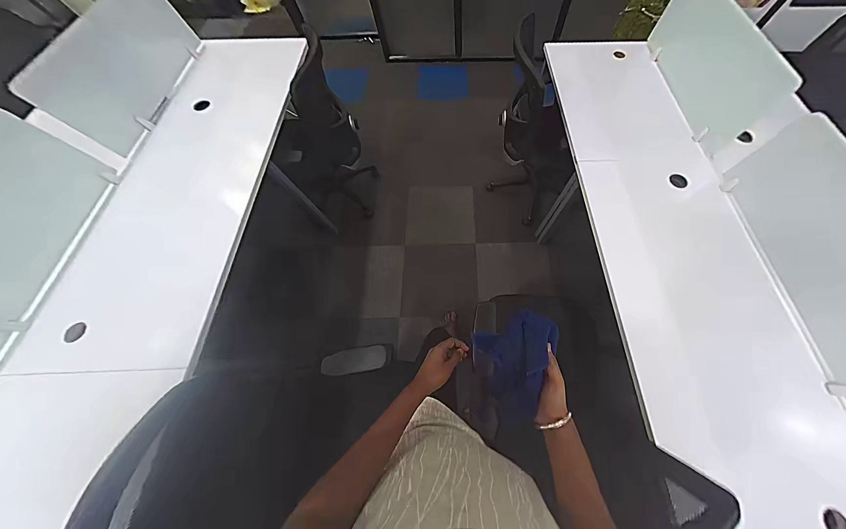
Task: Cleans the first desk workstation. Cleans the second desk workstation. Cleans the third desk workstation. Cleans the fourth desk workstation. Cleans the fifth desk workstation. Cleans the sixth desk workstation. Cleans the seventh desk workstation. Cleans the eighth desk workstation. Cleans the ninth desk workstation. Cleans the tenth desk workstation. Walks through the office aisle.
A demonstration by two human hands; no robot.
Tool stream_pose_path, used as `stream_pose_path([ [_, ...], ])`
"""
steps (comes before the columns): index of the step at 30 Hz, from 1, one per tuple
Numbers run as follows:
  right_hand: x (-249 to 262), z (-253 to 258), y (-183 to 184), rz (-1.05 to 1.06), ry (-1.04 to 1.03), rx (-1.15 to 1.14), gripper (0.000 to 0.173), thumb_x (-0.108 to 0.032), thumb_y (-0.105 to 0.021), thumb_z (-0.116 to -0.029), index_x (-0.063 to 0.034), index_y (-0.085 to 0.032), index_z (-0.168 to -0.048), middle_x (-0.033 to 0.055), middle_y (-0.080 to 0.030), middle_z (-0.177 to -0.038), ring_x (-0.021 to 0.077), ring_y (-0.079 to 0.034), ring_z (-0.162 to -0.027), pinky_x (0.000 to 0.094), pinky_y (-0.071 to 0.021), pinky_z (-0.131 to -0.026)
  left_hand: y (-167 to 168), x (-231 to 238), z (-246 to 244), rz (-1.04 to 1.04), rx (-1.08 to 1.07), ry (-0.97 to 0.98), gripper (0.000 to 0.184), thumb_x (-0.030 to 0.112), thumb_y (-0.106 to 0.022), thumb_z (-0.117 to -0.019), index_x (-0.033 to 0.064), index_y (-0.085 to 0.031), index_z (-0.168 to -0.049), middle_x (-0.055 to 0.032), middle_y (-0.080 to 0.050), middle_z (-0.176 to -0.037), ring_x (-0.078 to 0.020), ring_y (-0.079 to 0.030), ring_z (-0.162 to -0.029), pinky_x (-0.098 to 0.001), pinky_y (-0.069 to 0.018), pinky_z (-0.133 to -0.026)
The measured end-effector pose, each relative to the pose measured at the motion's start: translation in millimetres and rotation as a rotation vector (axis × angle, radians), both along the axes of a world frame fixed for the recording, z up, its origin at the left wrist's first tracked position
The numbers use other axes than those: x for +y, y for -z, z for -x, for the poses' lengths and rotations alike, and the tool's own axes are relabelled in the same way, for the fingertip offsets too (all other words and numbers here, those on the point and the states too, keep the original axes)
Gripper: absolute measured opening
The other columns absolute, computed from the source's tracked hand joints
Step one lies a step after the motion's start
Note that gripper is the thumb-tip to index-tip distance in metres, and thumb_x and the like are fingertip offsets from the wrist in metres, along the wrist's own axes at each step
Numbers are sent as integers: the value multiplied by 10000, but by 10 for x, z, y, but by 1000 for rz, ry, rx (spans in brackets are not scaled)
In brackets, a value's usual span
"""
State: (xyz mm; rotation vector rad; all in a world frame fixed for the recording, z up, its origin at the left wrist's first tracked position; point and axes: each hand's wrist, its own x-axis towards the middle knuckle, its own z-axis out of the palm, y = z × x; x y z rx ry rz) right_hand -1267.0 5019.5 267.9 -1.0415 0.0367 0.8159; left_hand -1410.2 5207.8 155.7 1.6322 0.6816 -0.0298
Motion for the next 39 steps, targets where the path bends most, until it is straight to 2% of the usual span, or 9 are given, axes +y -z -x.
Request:
stream_pose_path([
  [2, 283, -219, 107, -34, 16, 30, 466, -412, -250, -1092, -154, -592, -1274, -3, -752, -1081, 88, -716, -1006, 310, -615, -870, 172, 365, -209, 14, 48, 63, 268, 181, -500, -1053, 15, -637, -1213, -110, -694, -1098, -154, -685, -932, -344, -567, -879],
  [6, 938, -566, 389, 2, 124, 53, 428, -434, -333, -1074, -159, -588, -1280, -22, -754, -1080, 67, -718, -998, 287, -615, -869, 643, 1248, -758, 40, 150, 255, 289, 196, -531, -1050, 6, -639, -1239, -152, -691, -1150, -217, -692, -998, -408, -560, -938],
  [13, 3021, -1352, 742, 264, 161, 85, 458, -363, -262, -1104, -105, -537, -1364, 7, -725, -1113, 71, -697, -1011, 297, -600, -876, 776, 3211, -1364, 104, 156, 247, 288, 189, -527, -1048, 18, -645, -1248, -147, -690, -1170, -216, -688, -1014, -410, -557, -945],
  [15, 3689, -1626, 736, 264, 133, 58, 471, -369, -260, -1107, -101, -523, -1391, 20, -709, -1160, 78, -683, -1048, 309, -588, -905, 683, 3812, -1336, 101, 165, 199, 275, 172, -533, -1044, 1, -647, -1226, -154, -687, -1167, -223, -681, -1042, -418, -548, -971],
  [20, 5117, -2181, 370, 161, 122, 78, 469, -378, -230, -1110, -127, -558, -1334, 13, -734, -1075, 93, -712, -969, 315, -615, -824, 193, 5036, -1428, 57, 237, 60, 298, 176, -503, -1052, -8, -632, -1247, -171, -685, -1150, -252, -674, -1028, -444, -538, -950],
  [24, 5997, -2624, 293, 168, 20, 43, 439, -359, -268, -1107, -120, -548, -1348, 10, -725, -1094, 84, -702, -991, 310, -606, -845, 258, 5845, -1769, 0, 137, -109, 290, 177, -530, -1039, 9, -648, -1242, -147, -701, -1148, -226, -691, -1027, -424, -556, -950],
  [31, 7629, -3729, 410, 178, -88, -48, 433, -322, -216, -1117, -108, -495, -1370, -16, -705, -1108, 26, -679, -1000, 271, -590, -867, 478, 7381, -3059, 8, -26, -264, 283, 160, -522, -1041, -14, -642, -1229, -164, -693, -1141, -223, -683, -1003, -407, -554, -927],
  [36, 9155, -4876, 521, 168, -241, -106, 460, -338, -231, -1118, -86, -467, -1422, 18, -685, -1171, 48, -666, -1045, 291, -576, -904, 368, 8751, -4083, -17, 2, -296, 305, 184, -515, -1053, -13, -630, -1255, -180, -681, -1190, -253, -679, -1055, -428, -541, -964],
  [39, 10242, -5395, 337, 123, -324, -100, 466, -368, -241, -1117, -103, -527, -1373, 30, -718, -1112, 93, -699, -993, 321, -603, -849, 158, 9517, -4540, -57, -43, -346, 289, 200, -518, -1049, 17, -648, -1232, -144, -693, -1160, -218, -675, -1043, -422, -536, -959],
])
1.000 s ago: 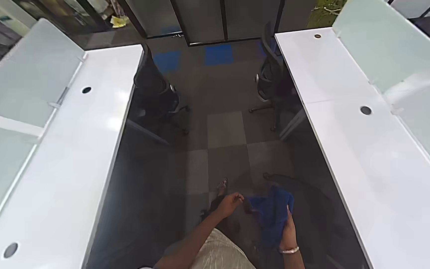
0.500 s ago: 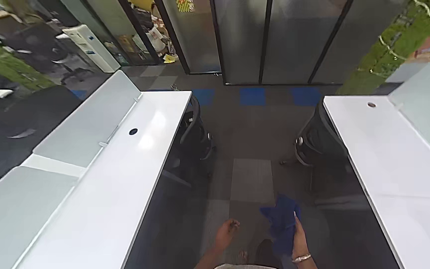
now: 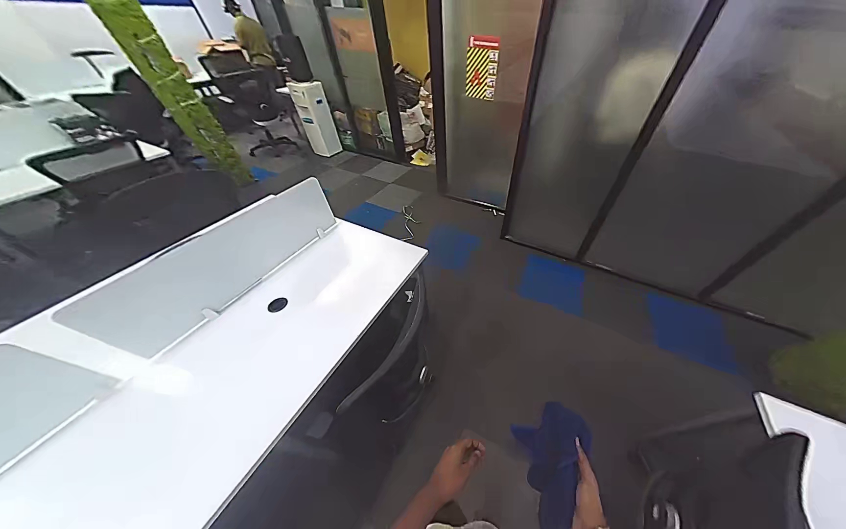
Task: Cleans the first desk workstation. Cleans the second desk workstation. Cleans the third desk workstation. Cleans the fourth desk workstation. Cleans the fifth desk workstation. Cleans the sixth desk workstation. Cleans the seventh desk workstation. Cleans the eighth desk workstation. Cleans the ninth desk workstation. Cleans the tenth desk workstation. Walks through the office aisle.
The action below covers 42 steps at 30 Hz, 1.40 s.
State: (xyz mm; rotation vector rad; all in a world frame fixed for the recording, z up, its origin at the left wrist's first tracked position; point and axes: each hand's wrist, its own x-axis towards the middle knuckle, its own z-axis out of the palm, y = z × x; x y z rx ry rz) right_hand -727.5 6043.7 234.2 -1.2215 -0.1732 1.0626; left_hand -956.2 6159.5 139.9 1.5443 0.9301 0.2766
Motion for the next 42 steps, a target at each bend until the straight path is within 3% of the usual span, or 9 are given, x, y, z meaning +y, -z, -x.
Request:
stream_pose_path([
  [4, 1490, -461, -248, -19, -147, -6, 430, -338, -286, -1112, -92, -534, -1361, 40, -716, -1113, 100, -699, -1004, 319, -602, -859, -149, 1021, -441, -23, -16, -148, 291, 214, -518, -1050, 28, -664, -1219, -135, -699, -1156, -214, -678, -1044, -426, -539, -960],
  [10, 3618, -992, -78, 11, -324, -12, 336, -268, -443, -1045, -48, -578, -1260, 63, -740, -1027, 127, -723, -951, 329, -612, -852, 356, 2817, -1091, 0, -92, -242, 274, 166, -518, -1043, 6, -660, -1216, -141, -695, -1185, -216, -669, -1097, -418, -527, -1004],
  [13, 4586, -1241, -141, 58, -341, -27, 315, -257, -464, -1031, -44, -591, -1225, 66, -742, -985, 134, -729, -907, 332, -618, -816, 248, 3816, -1433, 35, -98, -262, 280, 160, -518, -1046, -7, -650, -1227, -159, -688, -1181, -232, -666, -1085, -423, -523, -998],
  [19, 6268, -1763, -344, -27, -274, -80, 358, -286, -309, -1098, -109, -571, -1267, -32, -725, -1021, 32, -700, -943, 261, -603, -831, -169, 5373, -1739, -22, -83, -298, 296, 218, -509, -1058, 24, -649, -1233, -148, -680, -1201, -210, -669, -1081, -402, -534, -982],
  [24, 7766, -2151, -115, -78, -245, -75, 415, -309, -236, -1113, -112, -524, -1340, -51, -707, -1082, 5, -682, -985, 238, -592, -850, 75, 6611, -1858, 7, -103, -497, 263, 204, -531, -1050, 30, -654, -1204, -126, -696, -1112, -181, -685, -960, -374, -563, -901],
  [30, 9871, -2628, 141, -61, -393, -126, 426, -320, -263, -1111, -87, -515, -1363, -26, -695, -1121, 13, -672, -1009, 250, -581, -874, 214, 8275, -2181, 37, -76, -710, 281, 194, -521, -1053, 13, -638, -1234, -143, -696, -1150, -205, -692, -1019, -397, -556, -951],
  [33, 10986, -2613, -26, -49, -538, -113, 437, -336, -252, -1113, -100, -496, -1388, -28, -680, -1132, 14, -665, -1007, 257, -579, -864, 95, 9029, -2250, 10, -94, -788, 289, 205, -517, -1054, 8, -639, -1227, -145, -691, -1159, -210, -691, -1038, -405, -558, -961],
  [38, 12588, -2216, -259, -131, -757, 76, 371, -362, -298, -1098, -158, -569, -1247, -28, -730, -1026, 68, -713, -954, 307, -620, -816, -74, 10064, -2125, 25, -69, -886, 290, 213, -510, -1059, 16, -642, -1228, -139, -696, -1149, -194, -697, -1022, -390, -562, -957],
  [42, 13623, -1610, -248, -149, -878, 92, 344, -317, -296, -1091, -166, -592, -1183, -50, -744, -971, 49, -724, -904, 277, -627, -785, 184, 10924, -1795, 23, -79, -1018, 287, 210, -518, -1053, 17, -648, -1222, -133, -705, -1130, -193, -699, -999, -391, -563, -945],
])
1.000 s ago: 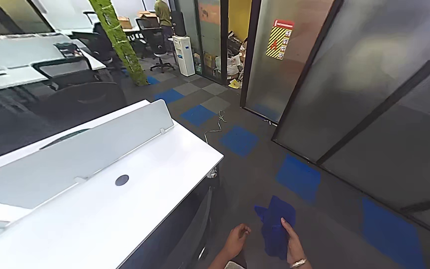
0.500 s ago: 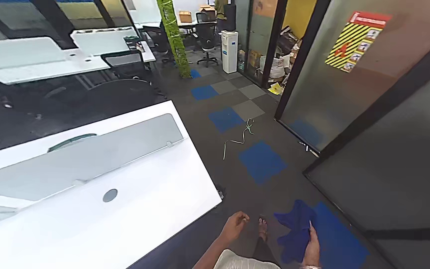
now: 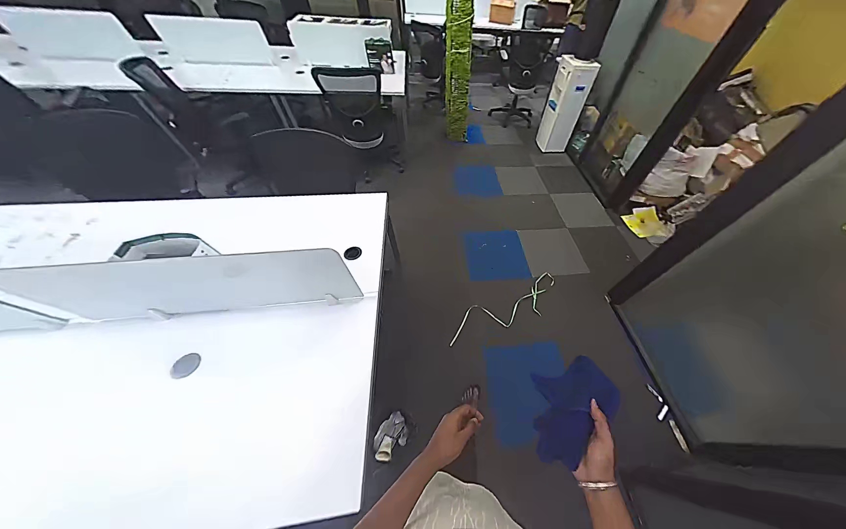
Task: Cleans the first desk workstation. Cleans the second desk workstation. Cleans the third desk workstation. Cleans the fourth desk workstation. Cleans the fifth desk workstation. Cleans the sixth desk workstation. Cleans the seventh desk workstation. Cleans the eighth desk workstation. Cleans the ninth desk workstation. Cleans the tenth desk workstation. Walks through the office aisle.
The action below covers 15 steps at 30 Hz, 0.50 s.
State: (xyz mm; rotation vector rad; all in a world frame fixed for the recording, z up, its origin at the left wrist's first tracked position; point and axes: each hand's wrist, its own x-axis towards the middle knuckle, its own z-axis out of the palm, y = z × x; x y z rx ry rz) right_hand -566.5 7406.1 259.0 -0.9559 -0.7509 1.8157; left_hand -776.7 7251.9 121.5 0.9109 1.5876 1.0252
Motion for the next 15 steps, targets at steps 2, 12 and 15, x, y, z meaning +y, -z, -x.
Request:
stream_pose_path([
  [2, 548, 371, 93, 8, -44, -17, 328, -305, -323, -1084, -151, -597, -1176, -36, -748, -959, 58, -729, -887, 282, -632, -771, 186, 513, 222, 3, -40, -40, 291, 206, -523, -1055, 7, -640, -1232, -141, -698, -1154, -203, -696, -1021, -396, -558, -960],
  [12, 2994, 2107, 114, 24, -197, -154, 329, -304, -362, -1092, -112, -546, -1285, 0, -705, -1078, 86, -692, -1007, 327, -600, -881, -209, 2841, 1777, 2, 15, -172, 289, 201, -517, -1056, 15, -645, -1236, -153, -684, -1156, -210, -673, -1026, -398, -540, -951],
  [15, 3652, 2606, 148, 7, -228, -190, 451, -443, -245, -1105, -164, -514, -1336, -24, -696, -1095, 65, -683, -1007, 329, -598, -855, -268, 3350, 2193, -23, 50, -235, 285, 194, -520, -1050, 18, -655, -1229, -165, -676, -1166, -218, -671, -996, -400, -544, -926],
])
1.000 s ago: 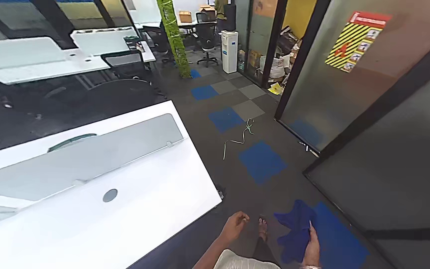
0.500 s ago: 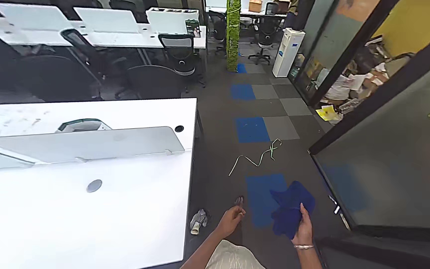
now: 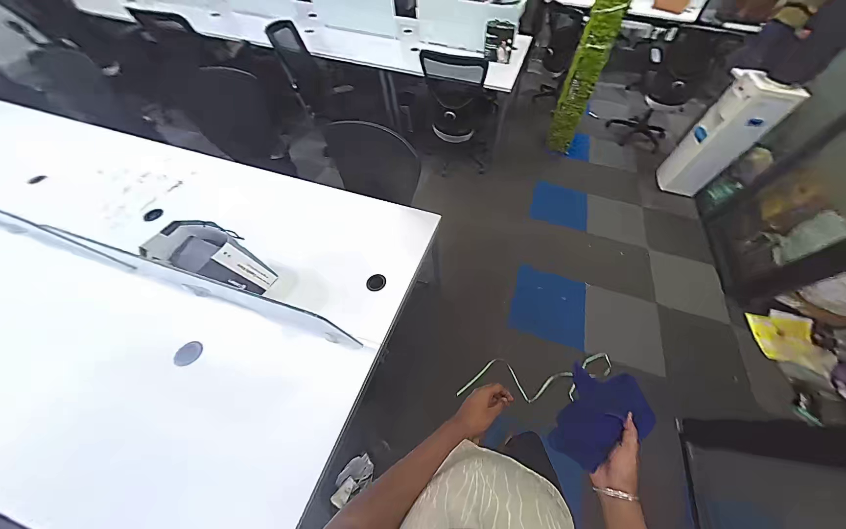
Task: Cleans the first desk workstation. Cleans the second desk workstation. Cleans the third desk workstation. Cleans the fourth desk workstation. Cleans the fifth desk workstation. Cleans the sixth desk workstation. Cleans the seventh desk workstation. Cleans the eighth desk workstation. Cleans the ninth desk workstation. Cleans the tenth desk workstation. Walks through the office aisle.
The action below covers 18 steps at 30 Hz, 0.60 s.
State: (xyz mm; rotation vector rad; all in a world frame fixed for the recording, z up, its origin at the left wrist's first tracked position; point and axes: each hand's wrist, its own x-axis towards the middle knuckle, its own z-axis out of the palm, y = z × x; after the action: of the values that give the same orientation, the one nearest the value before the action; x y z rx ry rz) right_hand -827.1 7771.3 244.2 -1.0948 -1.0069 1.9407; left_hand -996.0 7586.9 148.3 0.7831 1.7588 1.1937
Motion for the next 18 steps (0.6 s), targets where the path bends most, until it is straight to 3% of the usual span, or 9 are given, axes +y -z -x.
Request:
stream_pose_path([
  [4, 898, 720, 243, -3, -86, 36, 525, -484, -155, -1096, -188, -516, -1335, -52, -700, -1097, 45, -681, -1001, 308, -600, -839, 152, 710, 612, 13, -1, -128, 280, 199, -532, -1047, 21, -655, -1224, -157, -687, -1133, -214, -678, -951, -404, -556, -891],
  [9, 2231, 1769, 400, 80, -192, 103, 462, -451, -198, -1097, -198, -545, -1269, -62, -706, -1047, 42, -690, -966, 312, -604, -813, 298, 1788, 1433, 45, -23, -308, 282, 195, -530, -1051, 18, -643, -1239, -152, -694, -1126, -212, -687, -959, -401, -559, -907],
  [13, 3283, 2801, 208, 100, -333, 133, 426, -419, -249, -1098, -189, -574, -1251, -57, -723, -1030, 48, -703, -946, 311, -613, -801, 150, 2633, 2145, 22, -26, -434, 271, 199, -539, -1048, 20, -645, -1221, -144, -697, -1117, -200, -690, -970, -388, -558, -921],
  [18, 4100, 4116, -142, 58, -494, 147, 380, -360, -275, -1104, -161, -559, -1259, -42, -724, -1028, 48, -708, -940, 287, -618, -801, -7, 3306, 2946, -21, -59, -525, 282, 203, -533, -1052, 8, -641, -1225, -139, -692, -1119, -184, -689, -976, -372, -560, -928],
])
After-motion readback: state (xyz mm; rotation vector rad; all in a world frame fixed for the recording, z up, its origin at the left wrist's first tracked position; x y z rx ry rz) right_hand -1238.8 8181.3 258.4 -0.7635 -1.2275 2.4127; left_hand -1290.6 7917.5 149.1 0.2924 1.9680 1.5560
